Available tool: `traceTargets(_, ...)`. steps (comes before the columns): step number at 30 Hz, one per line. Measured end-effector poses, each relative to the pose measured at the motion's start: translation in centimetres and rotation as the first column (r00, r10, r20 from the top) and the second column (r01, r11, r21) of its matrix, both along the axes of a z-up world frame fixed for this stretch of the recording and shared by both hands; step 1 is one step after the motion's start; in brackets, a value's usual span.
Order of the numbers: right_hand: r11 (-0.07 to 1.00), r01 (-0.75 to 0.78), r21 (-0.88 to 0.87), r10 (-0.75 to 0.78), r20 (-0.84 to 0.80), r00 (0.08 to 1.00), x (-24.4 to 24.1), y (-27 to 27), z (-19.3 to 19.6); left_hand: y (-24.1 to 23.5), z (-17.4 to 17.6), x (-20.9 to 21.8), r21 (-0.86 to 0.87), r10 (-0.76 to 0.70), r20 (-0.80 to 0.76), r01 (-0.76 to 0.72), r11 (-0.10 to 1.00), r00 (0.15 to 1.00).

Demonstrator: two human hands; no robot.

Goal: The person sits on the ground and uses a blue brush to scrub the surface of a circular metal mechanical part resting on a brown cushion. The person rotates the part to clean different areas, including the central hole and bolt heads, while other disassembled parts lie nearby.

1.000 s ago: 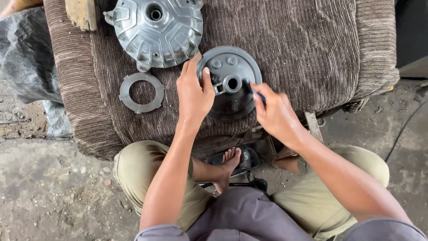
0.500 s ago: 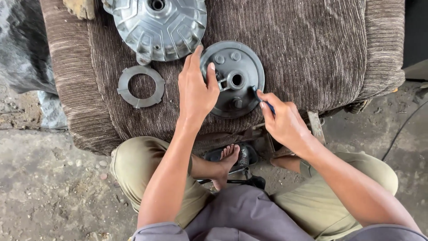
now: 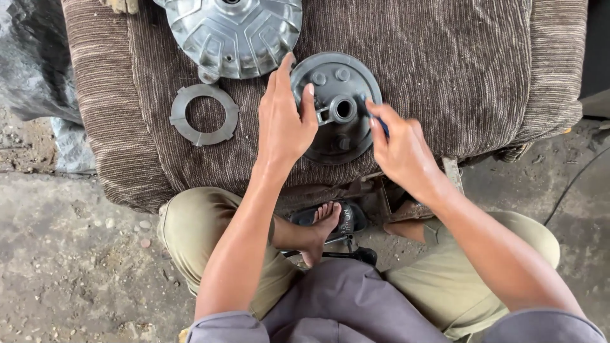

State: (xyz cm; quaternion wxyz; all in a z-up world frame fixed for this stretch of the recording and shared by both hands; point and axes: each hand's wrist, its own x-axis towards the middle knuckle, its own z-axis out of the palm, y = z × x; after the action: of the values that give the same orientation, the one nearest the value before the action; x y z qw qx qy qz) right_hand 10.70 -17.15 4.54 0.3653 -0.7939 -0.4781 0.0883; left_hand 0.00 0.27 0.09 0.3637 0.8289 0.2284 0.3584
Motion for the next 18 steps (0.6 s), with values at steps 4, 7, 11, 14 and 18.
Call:
traceTargets(4, 0.994, 0.032, -0.103, -0.033, -0.011, 0.999, -0.8, -2.3, -1.2, 0.0, -0.4, 0.1, 0.011, 0.002, 0.014, -0.002, 1.000, 1.000)
traceTargets(7, 0.996, 0.004, -0.092, -0.008, -0.041, 0.999, -0.5, -1.7, -1.4, 0.0, -0.8, 0.2, 0.061, 0.009, -0.002, -0.008, 0.998, 1.000)
traceTargets(11, 1.000, 0.019, -0.001, -0.019, -0.026, 0.999, 0.5, 0.8, -0.4, 0.1, -0.9, 0.2, 0.102, 0.007, -0.008, -0.006, 0.995, 1.000)
traceTargets(14, 0.999, 0.004, 0.042, -0.003, -0.025, 1.000, 1.3, 2.1, -0.2, 0.1, -0.6, 0.2, 0.079, 0.006, -0.004, -0.006, 0.997, 1.000)
traceTargets(18, 0.999, -0.037, 0.035, 0.038, -0.039, 0.999, 1.3, 1.3, -0.8, 0.0, -0.6, 0.1, 0.024, 0.014, -0.001, -0.014, 1.000, 1.000)
